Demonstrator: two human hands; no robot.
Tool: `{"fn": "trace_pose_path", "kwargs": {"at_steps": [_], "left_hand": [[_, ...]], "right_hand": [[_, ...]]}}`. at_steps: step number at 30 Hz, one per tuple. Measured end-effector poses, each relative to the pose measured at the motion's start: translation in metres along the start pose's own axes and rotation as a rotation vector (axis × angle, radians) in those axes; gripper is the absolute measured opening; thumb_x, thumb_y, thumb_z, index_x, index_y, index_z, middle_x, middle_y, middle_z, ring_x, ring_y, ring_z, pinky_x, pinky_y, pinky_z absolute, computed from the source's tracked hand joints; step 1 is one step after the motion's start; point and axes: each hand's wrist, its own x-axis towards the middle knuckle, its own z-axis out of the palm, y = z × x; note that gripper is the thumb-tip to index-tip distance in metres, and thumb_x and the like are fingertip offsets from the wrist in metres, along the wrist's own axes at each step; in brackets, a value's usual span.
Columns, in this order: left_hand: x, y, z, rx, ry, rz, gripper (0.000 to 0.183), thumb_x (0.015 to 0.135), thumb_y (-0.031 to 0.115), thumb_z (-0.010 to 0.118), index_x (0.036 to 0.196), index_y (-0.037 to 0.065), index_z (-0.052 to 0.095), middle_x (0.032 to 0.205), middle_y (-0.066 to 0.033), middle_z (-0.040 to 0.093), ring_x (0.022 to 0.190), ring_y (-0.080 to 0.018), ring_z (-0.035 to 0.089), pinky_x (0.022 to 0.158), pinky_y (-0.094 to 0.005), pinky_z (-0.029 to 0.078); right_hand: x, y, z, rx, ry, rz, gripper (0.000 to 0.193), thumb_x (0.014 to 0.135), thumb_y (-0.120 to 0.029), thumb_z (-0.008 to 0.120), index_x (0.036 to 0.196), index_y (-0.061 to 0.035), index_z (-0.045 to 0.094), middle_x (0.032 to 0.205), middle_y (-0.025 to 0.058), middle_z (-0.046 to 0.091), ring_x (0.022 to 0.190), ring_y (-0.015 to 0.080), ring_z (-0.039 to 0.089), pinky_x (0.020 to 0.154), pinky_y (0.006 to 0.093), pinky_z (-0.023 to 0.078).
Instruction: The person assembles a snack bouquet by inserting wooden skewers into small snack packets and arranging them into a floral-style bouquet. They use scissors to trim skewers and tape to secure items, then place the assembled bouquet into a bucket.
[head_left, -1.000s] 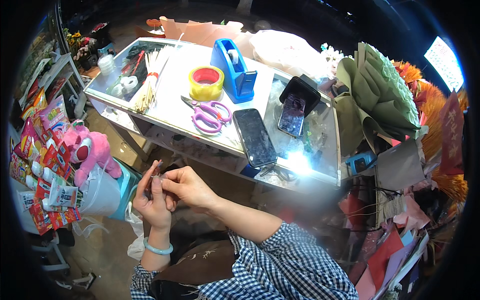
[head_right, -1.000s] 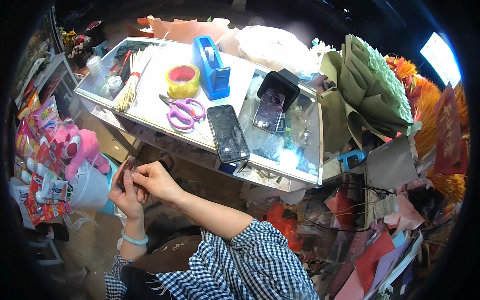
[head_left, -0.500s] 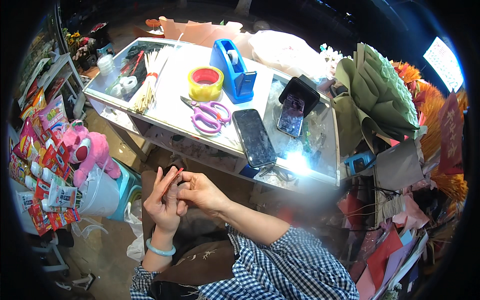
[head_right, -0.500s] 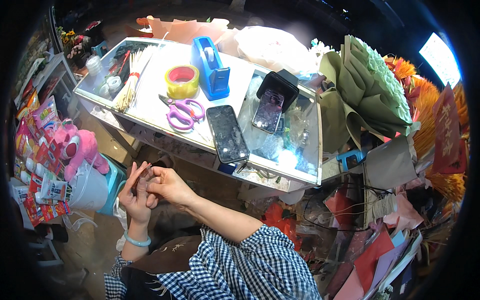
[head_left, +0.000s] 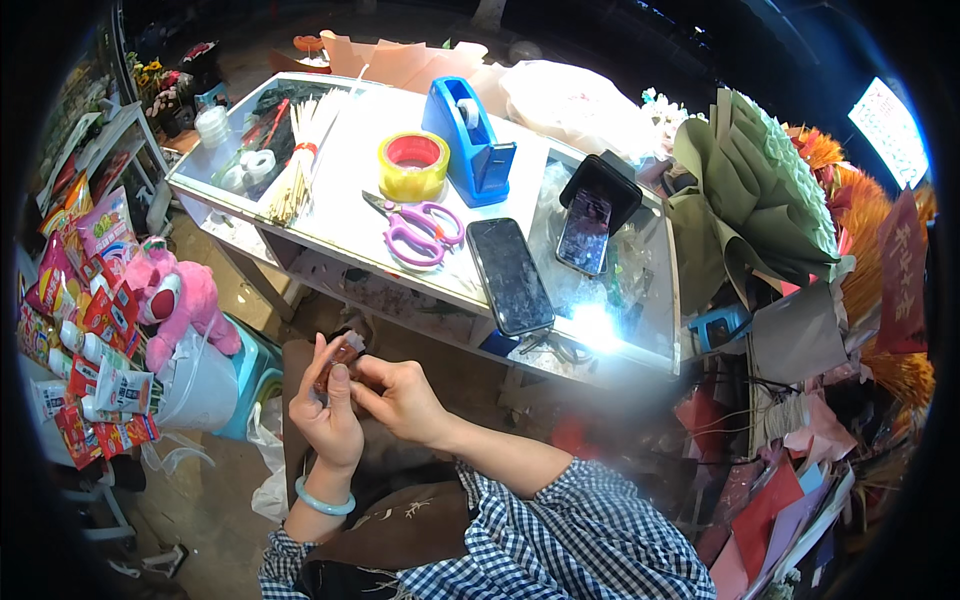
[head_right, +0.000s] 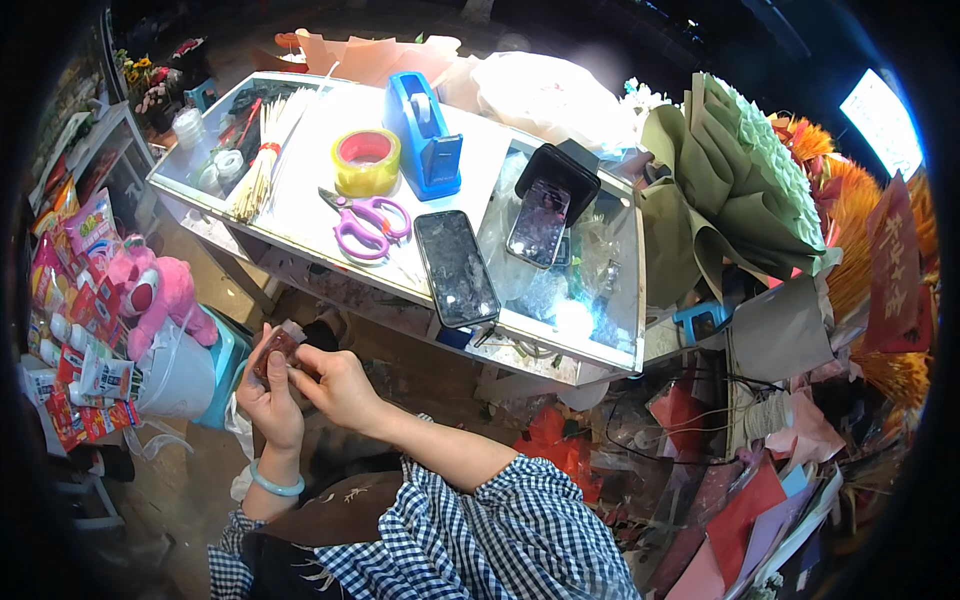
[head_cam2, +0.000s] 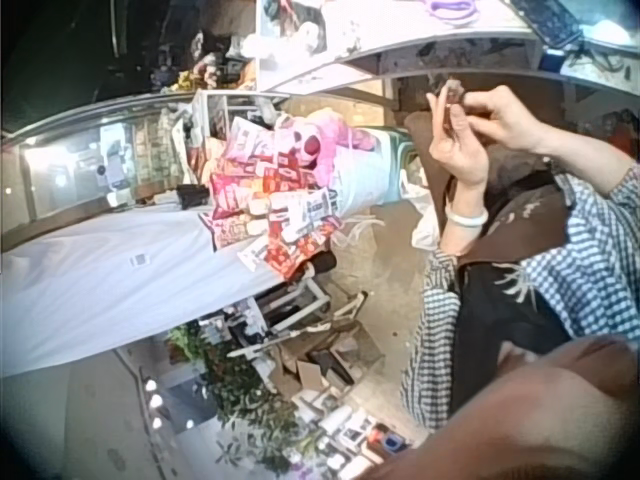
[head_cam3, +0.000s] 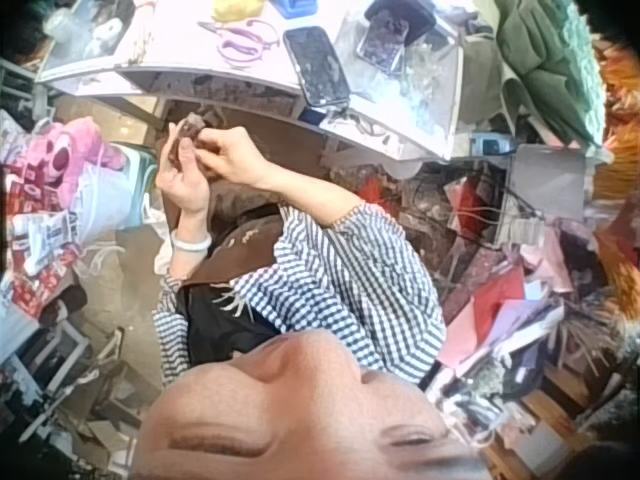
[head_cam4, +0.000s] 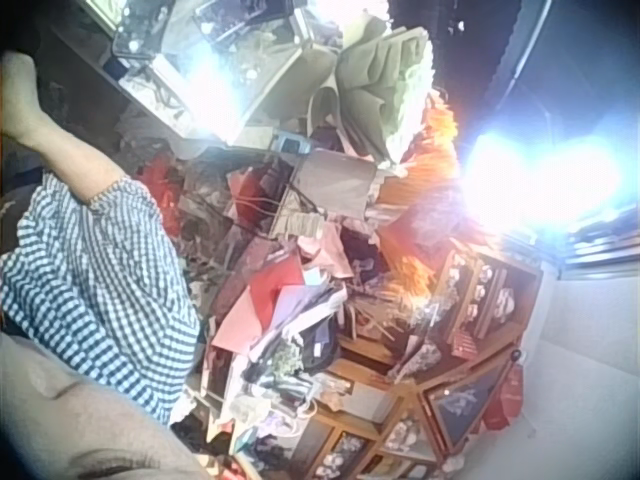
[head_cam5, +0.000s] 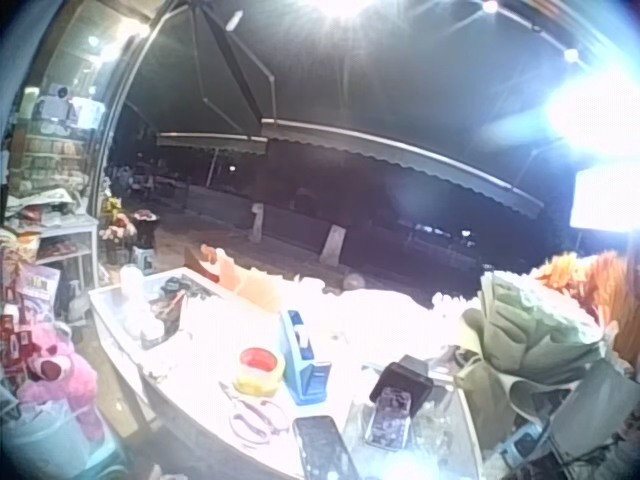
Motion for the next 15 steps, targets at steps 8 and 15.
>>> {"fn": "trace_pose_path", "kwargs": {"at_steps": [8, 15], "left_hand": [[0.000, -0.005, 0.003, -0.028, 0.054, -0.083, 0.029, 0.095, 0.014, 0.053, 0.113, -0.008, 0.058, 0.103, -0.0110, 0.064, 0.093, -0.0148, 0.060, 0.085, -0.0272, 0.046], [-0.001, -0.004, 0.005, -0.010, 0.065, -0.069, 0.029, 0.094, 0.014, 0.054, 0.114, -0.008, 0.058, 0.102, -0.0110, 0.065, 0.091, -0.0139, 0.061, 0.081, -0.0258, 0.047]], "right_hand": [[0.011, 0.006, 0.004, -0.655, 0.290, -0.471, 0.013, 0.071, -0.006, 0.064, 0.073, -0.0049, 0.051, 0.070, 0.0069, 0.048, 0.062, 0.0229, 0.052, 0.053, 0.0324, 0.040], [0.008, 0.019, 0.008, -0.771, 0.241, -0.331, 0.017, 0.073, -0.009, 0.063, 0.068, -0.0056, 0.047, 0.056, 0.0064, 0.046, 0.052, 0.0242, 0.051, 0.051, 0.0337, 0.041]]}}
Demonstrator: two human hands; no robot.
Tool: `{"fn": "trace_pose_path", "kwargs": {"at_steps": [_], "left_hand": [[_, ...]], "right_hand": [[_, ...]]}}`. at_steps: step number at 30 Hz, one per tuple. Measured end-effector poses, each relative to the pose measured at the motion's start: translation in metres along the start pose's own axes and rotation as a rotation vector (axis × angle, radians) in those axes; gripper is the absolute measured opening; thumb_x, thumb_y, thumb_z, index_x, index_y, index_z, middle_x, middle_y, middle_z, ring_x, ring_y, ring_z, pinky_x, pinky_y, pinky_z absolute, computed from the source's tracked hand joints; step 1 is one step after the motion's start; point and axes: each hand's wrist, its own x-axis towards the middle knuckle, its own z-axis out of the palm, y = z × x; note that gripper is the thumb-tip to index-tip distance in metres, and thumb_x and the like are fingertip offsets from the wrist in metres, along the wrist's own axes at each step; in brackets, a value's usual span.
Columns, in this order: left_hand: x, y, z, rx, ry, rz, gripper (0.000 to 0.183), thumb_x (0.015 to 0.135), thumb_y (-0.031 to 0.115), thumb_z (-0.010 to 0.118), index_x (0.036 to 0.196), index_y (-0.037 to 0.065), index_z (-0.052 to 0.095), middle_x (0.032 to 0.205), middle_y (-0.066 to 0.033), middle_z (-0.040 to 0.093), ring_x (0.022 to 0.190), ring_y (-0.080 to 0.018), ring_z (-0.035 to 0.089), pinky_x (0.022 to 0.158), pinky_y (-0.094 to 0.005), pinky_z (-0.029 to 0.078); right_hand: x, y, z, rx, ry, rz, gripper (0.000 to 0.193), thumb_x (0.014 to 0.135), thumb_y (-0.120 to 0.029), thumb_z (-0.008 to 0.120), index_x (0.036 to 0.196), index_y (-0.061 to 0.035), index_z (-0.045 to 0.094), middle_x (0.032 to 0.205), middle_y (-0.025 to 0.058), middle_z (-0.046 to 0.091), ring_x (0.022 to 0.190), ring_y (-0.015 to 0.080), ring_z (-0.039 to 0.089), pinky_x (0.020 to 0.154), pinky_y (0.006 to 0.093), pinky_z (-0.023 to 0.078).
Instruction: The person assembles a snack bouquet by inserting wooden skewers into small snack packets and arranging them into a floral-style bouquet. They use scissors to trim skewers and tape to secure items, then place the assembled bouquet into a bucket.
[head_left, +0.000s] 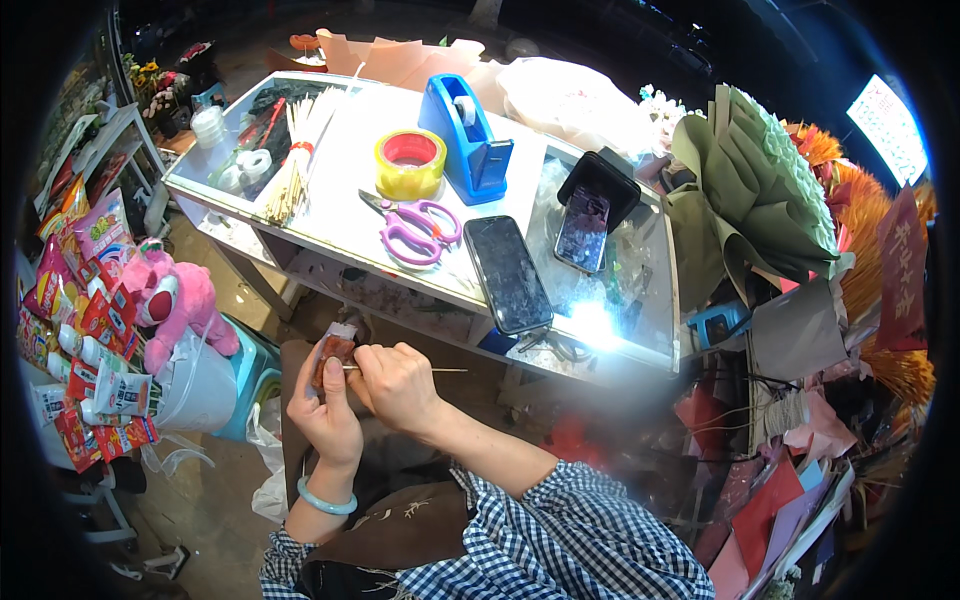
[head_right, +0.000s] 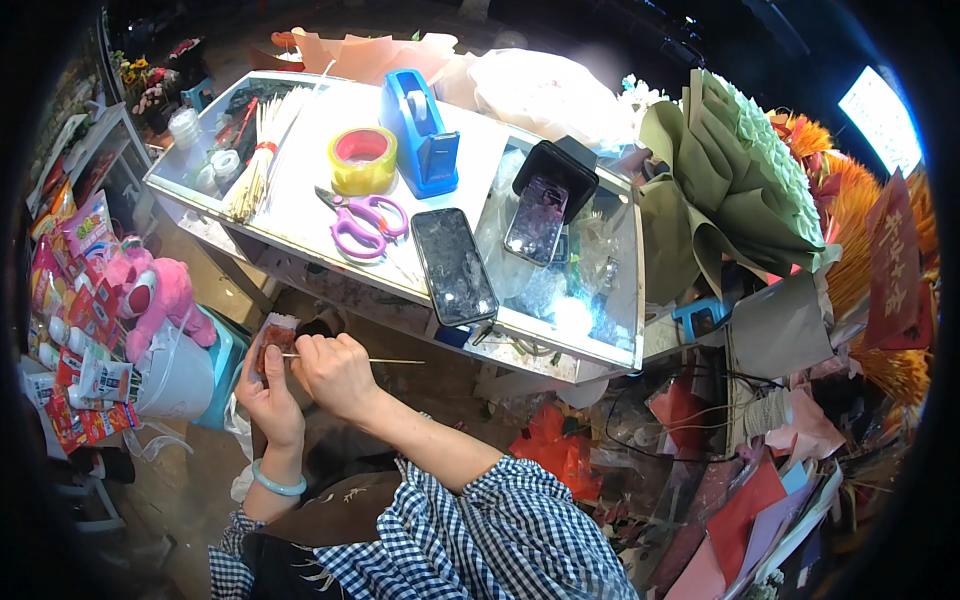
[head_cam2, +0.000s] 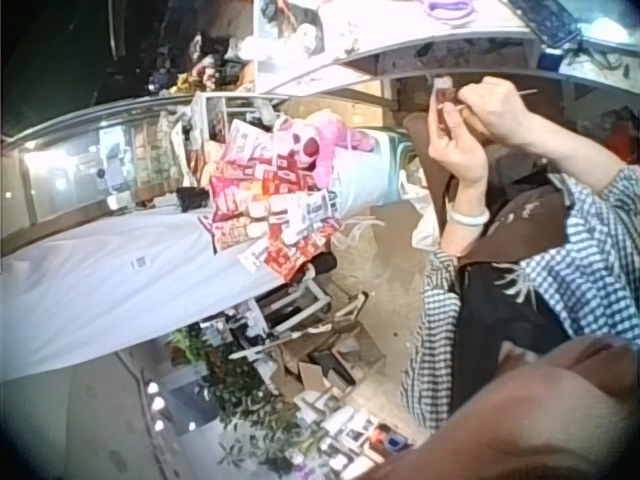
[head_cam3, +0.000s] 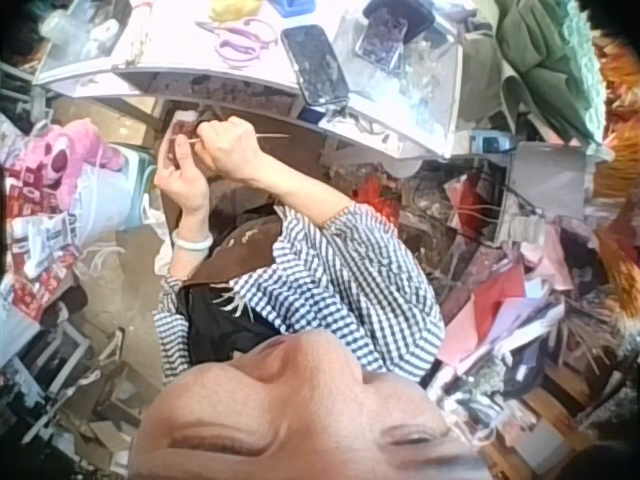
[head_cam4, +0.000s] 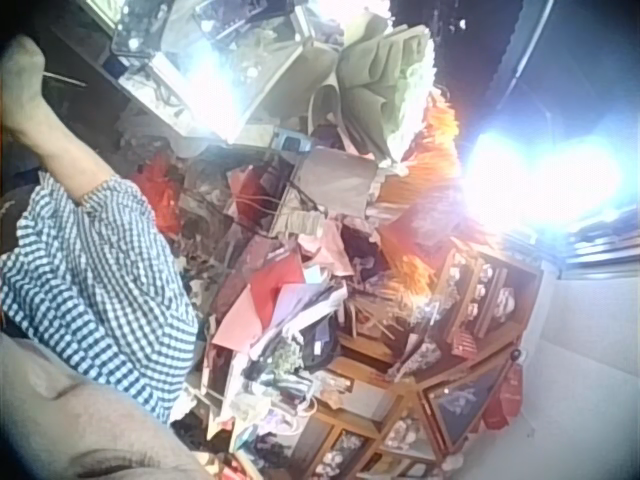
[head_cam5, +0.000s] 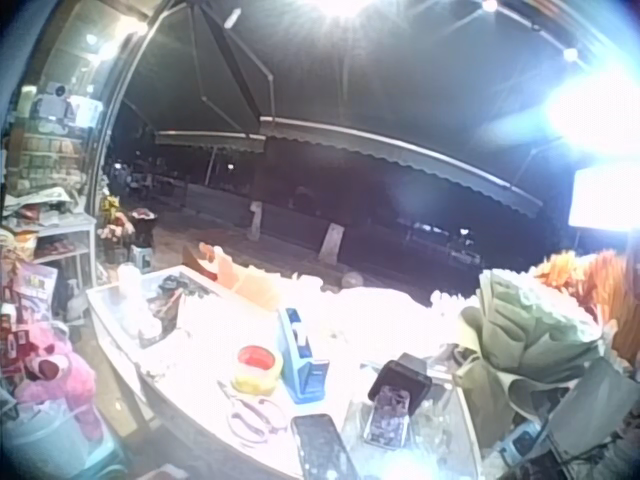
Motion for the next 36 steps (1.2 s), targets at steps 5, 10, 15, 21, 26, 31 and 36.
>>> {"fn": "trace_pose_path", "kwargs": {"at_steps": [5, 10, 15, 21, 26, 31, 36], "left_hand": [[-0.001, 0.000, -0.002, 0.043, 0.001, 0.040, 0.029, 0.095, 0.014, 0.053, 0.113, -0.008, 0.058, 0.101, -0.0106, 0.065, 0.089, -0.0144, 0.061, 0.080, -0.0266, 0.047], [0.000, -0.004, -0.005, 0.079, 0.040, 0.077, 0.030, 0.094, 0.016, 0.054, 0.114, -0.007, 0.058, 0.100, -0.0118, 0.066, 0.088, -0.0152, 0.062, 0.080, -0.0267, 0.048], [-0.002, -0.004, -0.008, 0.015, 0.028, 0.081, 0.031, 0.094, 0.016, 0.054, 0.116, -0.006, 0.057, 0.101, -0.0115, 0.066, 0.089, -0.0151, 0.062, 0.080, -0.0266, 0.048], [-0.001, -0.003, -0.009, 0.014, 0.043, 0.054, 0.028, 0.095, 0.015, 0.053, 0.112, -0.007, 0.058, 0.099, -0.0088, 0.064, 0.088, -0.0134, 0.059, 0.080, -0.0260, 0.047], [0.003, -0.007, -0.011, -0.084, 0.045, -0.022, 0.028, 0.095, 0.015, 0.054, 0.111, -0.007, 0.058, 0.099, -0.0085, 0.063, 0.088, -0.0129, 0.059, 0.080, -0.0261, 0.046], [0.002, -0.006, -0.005, -0.350, 0.082, -0.101, 0.027, 0.095, 0.015, 0.053, 0.110, -0.006, 0.058, 0.097, -0.0070, 0.063, 0.084, -0.0109, 0.058, 0.076, -0.0249, 0.046], [0.004, 0.002, 0.000, -0.511, 0.176, -0.211, 0.021, 0.096, 0.018, 0.053, 0.100, -0.002, 0.060, 0.090, -0.0035, 0.062, 0.077, -0.0073, 0.056, 0.067, -0.0220, 0.045]], "right_hand": [[0.001, 0.000, -0.005, 0.242, -0.150, 0.153, 0.016, 0.077, -0.010, 0.062, 0.070, -0.0016, 0.050, 0.059, 0.0109, 0.053, 0.055, 0.0245, 0.055, 0.054, 0.0335, 0.043], [0.007, -0.001, -0.010, 1.078, -0.321, 0.505, 0.011, 0.083, -0.008, 0.058, 0.085, 0.0027, 0.058, 0.070, 0.0074, 0.058, 0.064, 0.0126, 0.053, 0.062, 0.0262, 0.044], [0.010, 0.005, -0.017, 1.512, -0.415, 0.710, 0.012, 0.088, -0.009, 0.058, 0.090, 0.0021, 0.060, 0.083, 0.0007, 0.059, 0.076, 0.0071, 0.052, 0.072, 0.0226, 0.044], [0.006, -0.003, -0.018, 1.001, -0.188, 0.505, 0.013, 0.086, -0.012, 0.063, 0.088, 0.0009, 0.061, 0.076, 0.0026, 0.061, 0.075, 0.0140, 0.058, 0.077, 0.0293, 0.045], [0.004, -0.009, -0.015, 0.569, 0.057, 0.135, 0.013, 0.078, -0.006, 0.069, 0.090, -0.0026, 0.065, 0.079, 0.0065, 0.063, 0.075, 0.0224, 0.059, 0.084, 0.0364, 0.043], [0.004, -0.009, -0.013, 0.258, 0.181, -0.122, 0.022, 0.069, -0.004, 0.068, 0.090, -0.0039, 0.064, 0.086, 0.0053, 0.061, 0.077, 0.0195, 0.058, 0.082, 0.0391, 0.044], [0.004, -0.011, -0.008, 0.102, 0.237, -0.291, 0.032, 0.067, -0.014, 0.062, 0.096, 0.0003, 0.063, 0.090, 0.0072, 0.060, 0.081, 0.0209, 0.059, 0.084, 0.0400, 0.044]]}}
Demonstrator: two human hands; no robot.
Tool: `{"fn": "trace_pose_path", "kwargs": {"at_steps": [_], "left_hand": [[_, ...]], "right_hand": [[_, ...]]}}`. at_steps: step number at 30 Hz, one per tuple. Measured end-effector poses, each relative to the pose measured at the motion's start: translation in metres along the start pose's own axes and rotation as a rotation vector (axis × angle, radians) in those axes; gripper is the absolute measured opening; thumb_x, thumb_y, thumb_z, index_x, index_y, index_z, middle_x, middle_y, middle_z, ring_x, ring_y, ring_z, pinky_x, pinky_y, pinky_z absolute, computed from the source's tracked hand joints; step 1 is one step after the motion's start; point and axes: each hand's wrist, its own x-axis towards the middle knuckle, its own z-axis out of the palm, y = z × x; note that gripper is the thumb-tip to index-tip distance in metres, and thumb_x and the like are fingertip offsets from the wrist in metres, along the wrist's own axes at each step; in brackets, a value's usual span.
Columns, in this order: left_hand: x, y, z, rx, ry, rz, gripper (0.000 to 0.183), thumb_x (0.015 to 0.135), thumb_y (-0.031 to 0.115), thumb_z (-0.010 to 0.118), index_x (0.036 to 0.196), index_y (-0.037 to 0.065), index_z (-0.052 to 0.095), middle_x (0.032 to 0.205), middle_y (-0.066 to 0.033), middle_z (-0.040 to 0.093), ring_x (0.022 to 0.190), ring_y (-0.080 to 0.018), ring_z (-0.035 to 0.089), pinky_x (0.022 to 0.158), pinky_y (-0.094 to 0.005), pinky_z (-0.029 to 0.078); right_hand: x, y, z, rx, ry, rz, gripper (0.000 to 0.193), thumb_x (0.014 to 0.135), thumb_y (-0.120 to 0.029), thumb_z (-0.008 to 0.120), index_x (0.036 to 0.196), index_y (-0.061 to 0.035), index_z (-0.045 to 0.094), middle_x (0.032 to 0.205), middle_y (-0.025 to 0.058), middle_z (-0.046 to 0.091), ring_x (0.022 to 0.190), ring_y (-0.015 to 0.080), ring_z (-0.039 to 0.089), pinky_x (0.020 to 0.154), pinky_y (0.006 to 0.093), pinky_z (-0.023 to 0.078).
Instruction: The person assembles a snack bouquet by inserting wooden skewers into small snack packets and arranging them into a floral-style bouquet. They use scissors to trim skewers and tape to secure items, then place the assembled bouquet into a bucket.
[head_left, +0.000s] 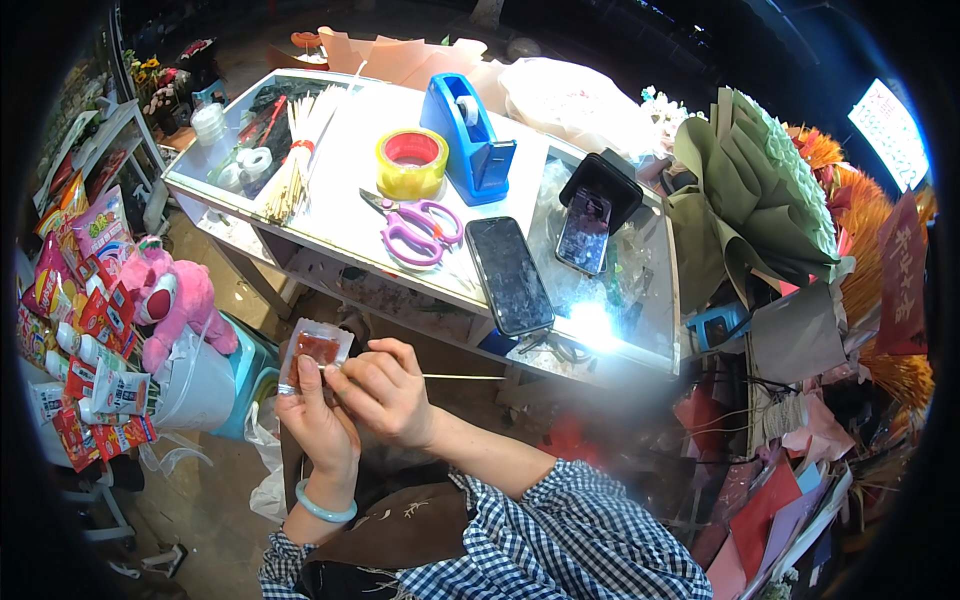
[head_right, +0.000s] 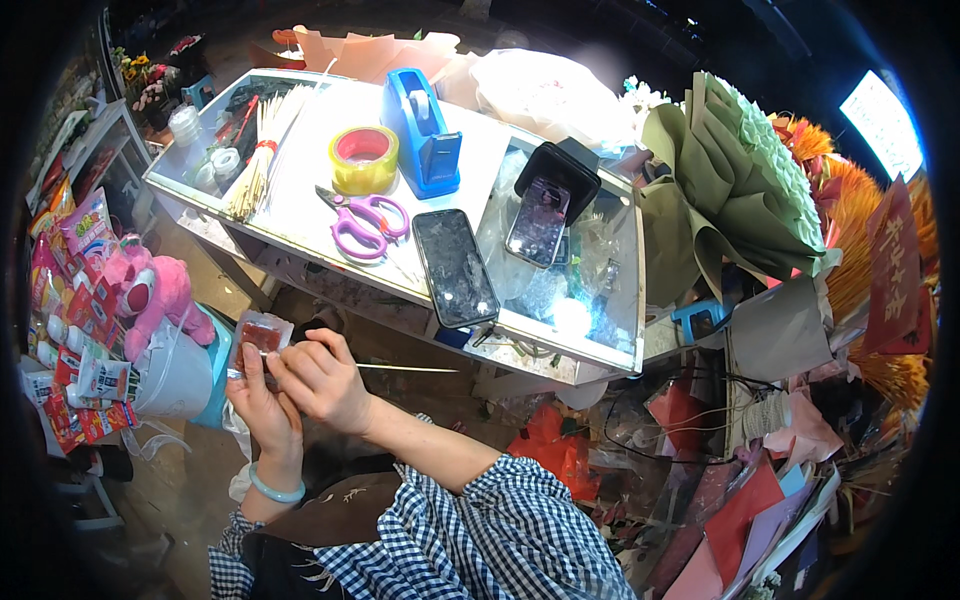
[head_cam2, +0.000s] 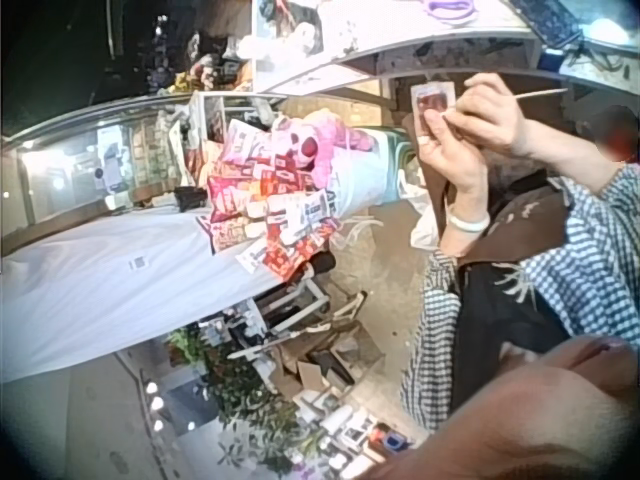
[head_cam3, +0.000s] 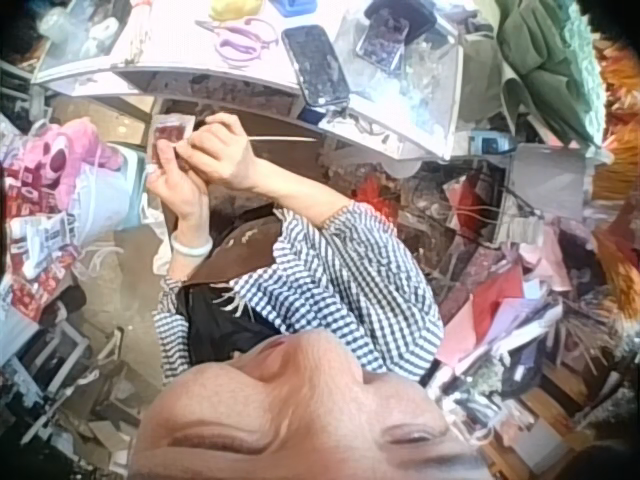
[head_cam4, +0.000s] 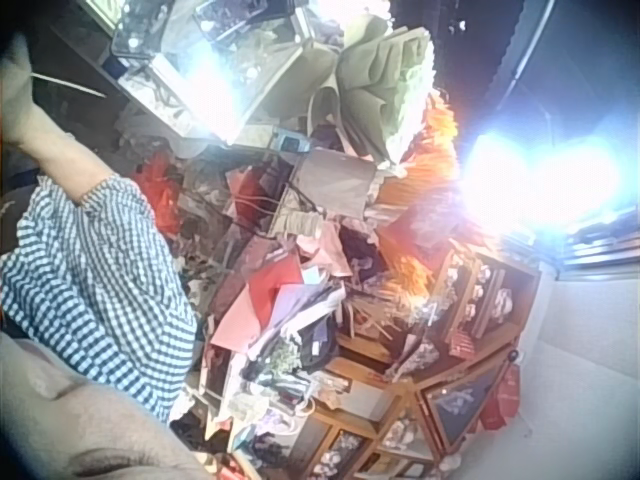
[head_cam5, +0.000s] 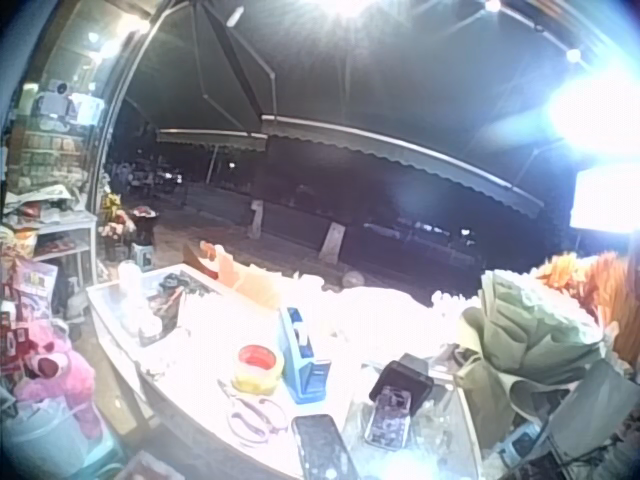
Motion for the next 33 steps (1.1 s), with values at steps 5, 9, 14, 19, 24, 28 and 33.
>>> {"fn": "trace_pose_path", "kwargs": {"at_steps": [5, 9, 14, 19, 24, 28, 33], "left_hand": [[0.006, 0.006, -0.003, -0.076, 0.046, -0.116, 0.021, 0.095, 0.023, 0.054, 0.089, 0.003, 0.059, 0.081, 0.0007, 0.059, 0.068, -0.0042, 0.052, 0.060, -0.0203, 0.041], [0.011, 0.004, -0.012, -0.052, 0.019, -0.104, 0.019, 0.095, 0.021, 0.055, 0.093, 0.003, 0.059, 0.083, -0.0007, 0.061, 0.071, -0.0054, 0.054, 0.062, -0.0209, 0.043], [0.022, 0.001, -0.022, 0.129, 0.001, 0.097, 0.019, 0.094, 0.016, 0.056, 0.102, -0.001, 0.058, 0.092, -0.0057, 0.064, 0.078, -0.0097, 0.059, 0.070, -0.0235, 0.047], [0.018, 0.007, -0.026, 0.389, -0.071, 0.229, 0.026, 0.089, 0.019, 0.064, 0.102, -0.003, 0.060, 0.093, -0.0073, 0.065, 0.083, -0.0121, 0.060, 0.077, -0.0250, 0.047], [0.012, 0.009, -0.022, 0.332, -0.185, 0.216, 0.030, 0.087, 0.019, 0.067, 0.106, -0.003, 0.058, 0.094, -0.0064, 0.065, 0.082, -0.0108, 0.060, 0.073, -0.0221, 0.047], [0.010, 0.012, -0.018, 0.324, -0.254, 0.192, 0.031, 0.087, 0.018, 0.067, 0.108, -0.003, 0.057, 0.094, -0.0057, 0.063, 0.079, -0.0092, 0.058, 0.070, -0.0207, 0.047], [0.008, 0.022, -0.014, 0.367, -0.321, 0.132, 0.023, 0.088, 0.014, 0.065, 0.104, -0.002, 0.058, 0.092, -0.0040, 0.061, 0.077, -0.0079, 0.055, 0.067, -0.0197, 0.045]], "right_hand": [[-0.004, -0.009, 0.007, -0.006, -0.108, -0.035, 0.038, 0.069, -0.016, 0.059, 0.103, 0.0015, 0.062, 0.099, 0.0098, 0.059, 0.091, 0.0231, 0.057, 0.090, 0.0429, 0.042], [-0.005, -0.010, 0.007, -0.008, -0.172, -0.051, 0.039, 0.070, -0.016, 0.059, 0.105, 0.0009, 0.062, 0.102, 0.0096, 0.058, 0.094, 0.0234, 0.055, 0.090, 0.0427, 0.042], [0.001, -0.007, -0.007, 0.166, -0.183, 0.076, 0.036, 0.069, -0.012, 0.065, 0.103, -0.0003, 0.062, 0.098, 0.0103, 0.056, 0.092, 0.0261, 0.055, 0.084, 0.0402, 0.043], [0.021, 0.005, -0.011, 0.500, -0.110, 0.506, 0.029, 0.076, -0.009, 0.070, 0.100, 0.0006, 0.058, 0.095, 0.0119, 0.054, 0.086, 0.0272, 0.054, 0.075, 0.0349, 0.044], [0.029, 0.012, -0.016, 0.864, -0.312, 0.694, 0.021, 0.082, -0.008, 0.067, 0.096, 0.0029, 0.056, 0.087, 0.0071, 0.051, 0.076, 0.0136, 0.053, 0.064, 0.0258, 0.044], [0.031, 0.014, -0.018, 0.956, -0.223, 0.723, 0.018, 0.082, -0.006, 0.066, 0.094, 0.0025, 0.056, 0.084, 0.0059, 0.050, 0.075, 0.0104, 0.051, 0.063, 0.0242, 0.043], [0.039, 0.019, -0.031, 1.004, -0.324, 0.714, 0.018, 0.084, -0.004, 0.066, 0.099, 0.0026, 0.059, 0.096, 0.0044, 0.054, 0.086, 0.0102, 0.054, 0.074, 0.0239, 0.045]]}}
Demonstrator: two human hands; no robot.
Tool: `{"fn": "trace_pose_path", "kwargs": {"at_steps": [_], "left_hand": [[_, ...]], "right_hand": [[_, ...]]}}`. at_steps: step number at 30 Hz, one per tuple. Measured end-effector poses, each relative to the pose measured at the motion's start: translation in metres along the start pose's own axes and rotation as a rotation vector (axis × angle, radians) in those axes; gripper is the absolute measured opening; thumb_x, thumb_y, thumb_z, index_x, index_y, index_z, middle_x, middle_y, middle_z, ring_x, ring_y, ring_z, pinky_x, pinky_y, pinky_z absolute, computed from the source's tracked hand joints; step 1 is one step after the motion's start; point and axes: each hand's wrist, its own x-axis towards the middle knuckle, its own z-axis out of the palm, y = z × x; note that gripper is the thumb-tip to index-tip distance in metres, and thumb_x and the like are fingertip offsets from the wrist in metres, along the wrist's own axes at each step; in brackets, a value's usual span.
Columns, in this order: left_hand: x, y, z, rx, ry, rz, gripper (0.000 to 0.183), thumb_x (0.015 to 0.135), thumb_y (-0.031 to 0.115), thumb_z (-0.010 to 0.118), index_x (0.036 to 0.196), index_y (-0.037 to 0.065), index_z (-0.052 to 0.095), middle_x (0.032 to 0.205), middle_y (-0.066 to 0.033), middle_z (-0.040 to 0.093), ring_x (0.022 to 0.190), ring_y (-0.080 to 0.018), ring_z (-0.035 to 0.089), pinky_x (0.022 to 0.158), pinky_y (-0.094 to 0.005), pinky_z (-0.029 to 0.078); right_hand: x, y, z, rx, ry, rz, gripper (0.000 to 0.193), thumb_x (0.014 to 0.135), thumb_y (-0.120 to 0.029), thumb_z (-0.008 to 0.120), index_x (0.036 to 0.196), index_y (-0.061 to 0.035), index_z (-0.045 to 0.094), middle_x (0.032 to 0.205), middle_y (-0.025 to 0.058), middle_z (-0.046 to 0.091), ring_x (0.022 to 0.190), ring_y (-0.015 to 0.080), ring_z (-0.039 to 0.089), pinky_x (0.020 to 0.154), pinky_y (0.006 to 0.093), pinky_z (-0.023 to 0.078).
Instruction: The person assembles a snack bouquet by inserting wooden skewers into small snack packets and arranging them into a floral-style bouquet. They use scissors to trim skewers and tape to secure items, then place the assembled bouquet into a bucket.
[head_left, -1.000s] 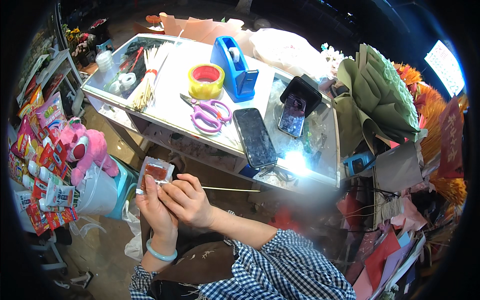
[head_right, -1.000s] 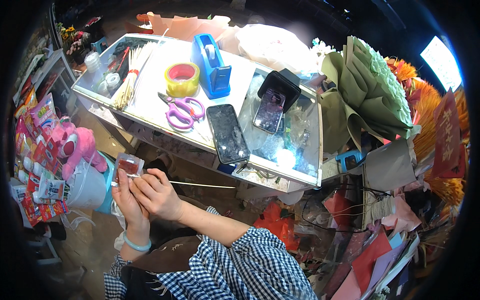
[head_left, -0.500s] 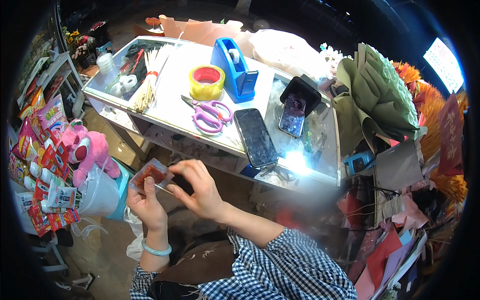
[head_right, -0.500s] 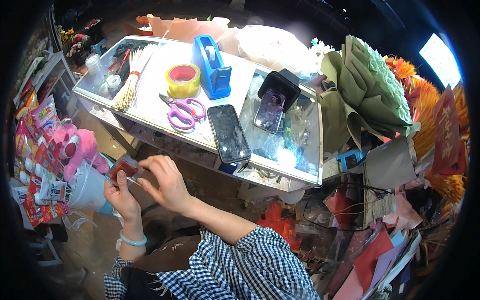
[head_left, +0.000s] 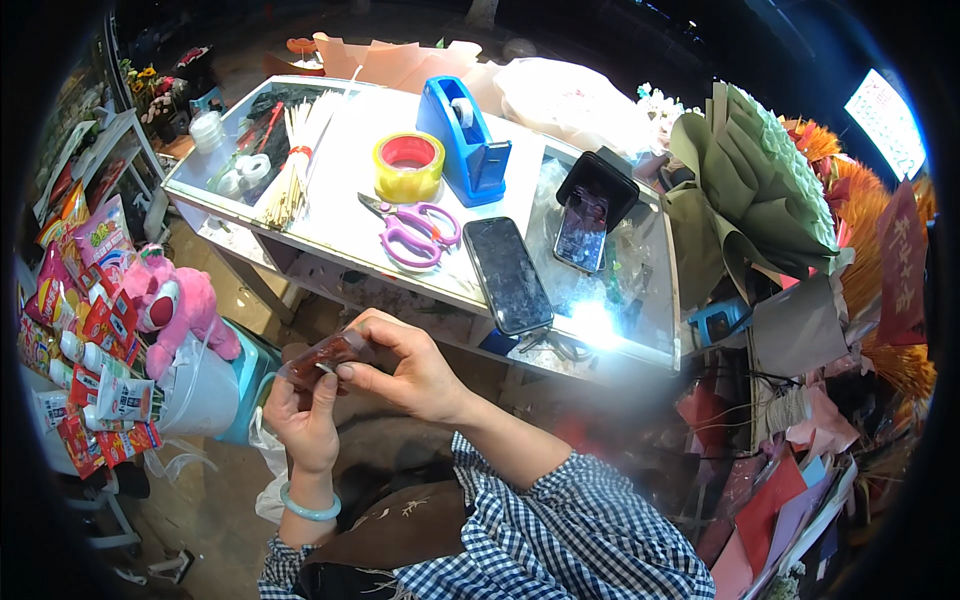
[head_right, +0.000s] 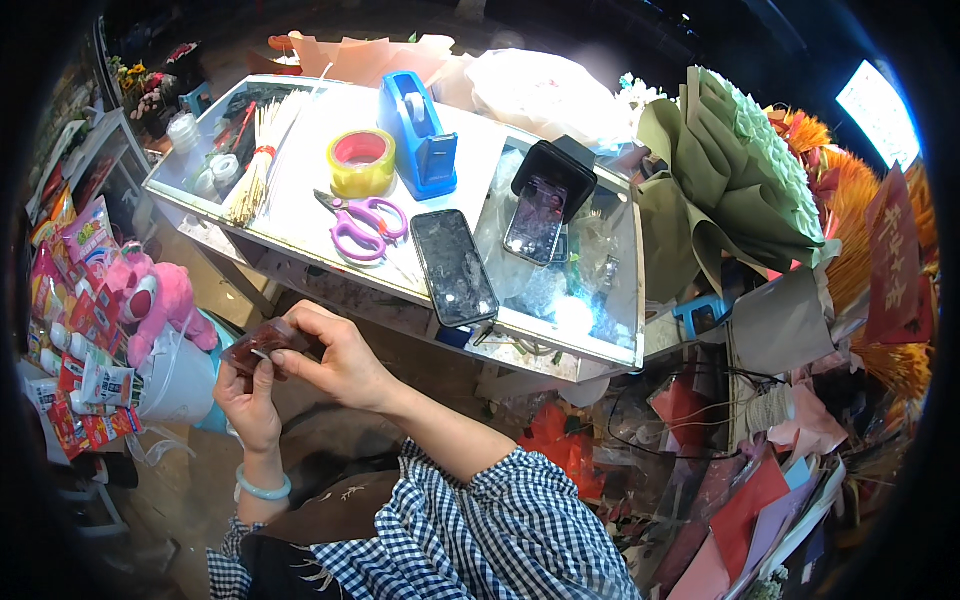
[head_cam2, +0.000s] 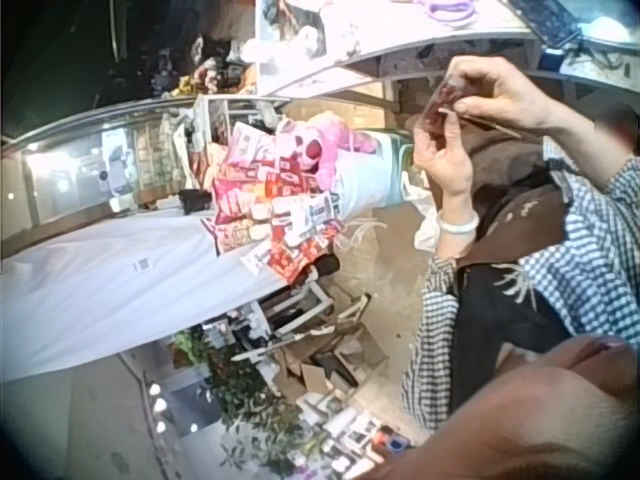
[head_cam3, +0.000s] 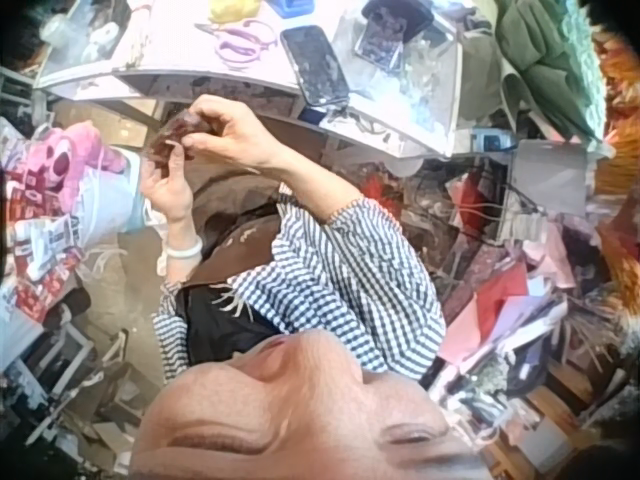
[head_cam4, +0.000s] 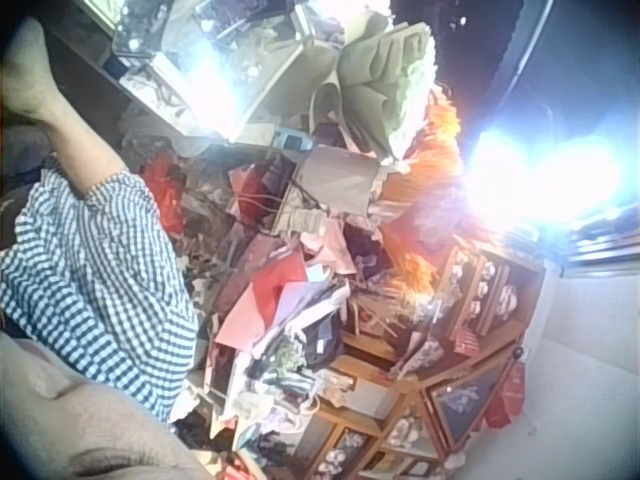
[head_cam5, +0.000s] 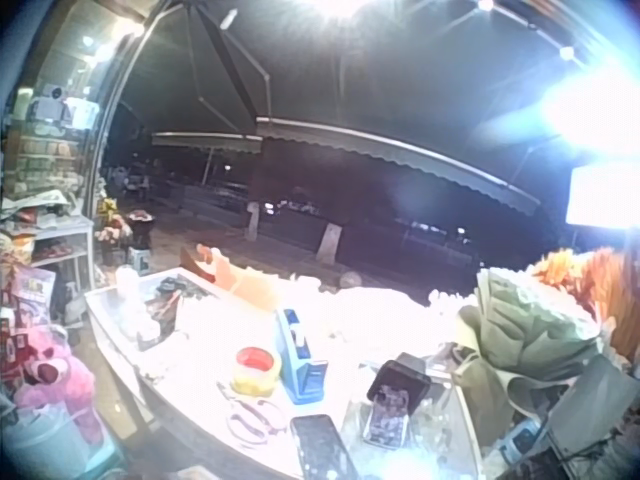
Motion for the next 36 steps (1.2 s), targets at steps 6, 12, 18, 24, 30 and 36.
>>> {"fn": "trace_pose_path", "kwargs": {"at_steps": [6, 12, 18, 24, 30, 36], "left_hand": [[-0.003, 0.008, -0.001, 0.157, -0.067, 0.061, 0.018, 0.088, 0.012, 0.064, 0.098, -0.003, 0.060, 0.088, -0.0038, 0.059, 0.075, -0.0086, 0.054, 0.067, -0.0198, 0.043], [-0.007, 0.008, -0.005, 0.105, -0.084, 0.113, 0.019, 0.093, 0.014, 0.057, 0.103, -0.002, 0.058, 0.095, -0.0050, 0.062, 0.085, -0.0111, 0.056, 0.077, -0.0238, 0.045], [-0.009, 0.004, -0.002, -0.038, 0.007, 0.143, 0.022, 0.090, 0.017, 0.063, 0.100, -0.002, 0.060, 0.094, -0.0080, 0.063, 0.082, -0.0128, 0.059, 0.074, -0.0228, 0.045], [-0.005, 0.012, -0.001, 0.086, -0.156, 0.184, 0.015, 0.084, 0.005, 0.066, 0.097, 0.000, 0.063, 0.085, -0.0078, 0.064, 0.074, -0.0132, 0.059, 0.066, -0.0226, 0.045], [-0.006, 0.021, 0.000, 0.268, -0.215, 0.202, 0.011, 0.088, 0.006, 0.062, 0.092, -0.003, 0.060, 0.081, -0.0036, 0.057, 0.072, -0.0079, 0.052, 0.062, -0.0199, 0.041], [-0.008, 0.020, 0.003, 0.255, -0.198, 0.145, 0.016, 0.091, 0.012, 0.059, 0.092, -0.004, 0.060, 0.077, -0.0031, 0.059, 0.070, -0.0080, 0.054, 0.062, -0.0200, 0.042]], "right_hand": [[0.000, -0.014, -0.005, -0.116, -0.047, -0.155, 0.018, 0.078, -0.005, 0.070, 0.095, 0.0004, 0.064, 0.091, 0.0082, 0.060, 0.083, 0.0155, 0.057, 0.072, 0.0277, 0.046], [-0.004, -0.022, -0.004, -0.229, -0.016, -0.348, 0.022, 0.076, -0.002, 0.067, 0.098, 0.0002, 0.066, 0.090, 0.0112, 0.062, 0.081, 0.0227, 0.059, 0.072, 0.0300, 0.047], [-0.007, -0.025, -0.001, -0.262, 0.000, -0.403, 0.024, 0.076, -0.003, 0.067, 0.100, -0.0003, 0.066, 0.090, 0.0115, 0.062, 0.082, 0.0229, 0.058, 0.072, 0.0312, 0.047], [-0.010, -0.031, 0.002, -0.264, 0.021, -0.346, 0.027, 0.073, -0.003, 0.073, 0.099, -0.0011, 0.067, 0.088, 0.0088, 0.059, 0.081, 0.0198, 0.059, 0.068, 0.0276, 0.047], [-0.014, -0.036, -0.004, -0.439, -0.024, -0.368, 0.022, 0.075, -0.006, 0.070, 0.096, -0.0029, 0.065, 0.087, 0.0100, 0.056, 0.080, 0.0244, 0.057, 0.068, 0.0318, 0.047], [-0.014, -0.035, -0.003, -0.434, 0.006, -0.396, 0.017, 0.079, -0.005, 0.068, 0.095, -0.0019, 0.064, 0.087, 0.0094, 0.056, 0.078, 0.0228, 0.058, 0.066, 0.0313, 0.048]]}}
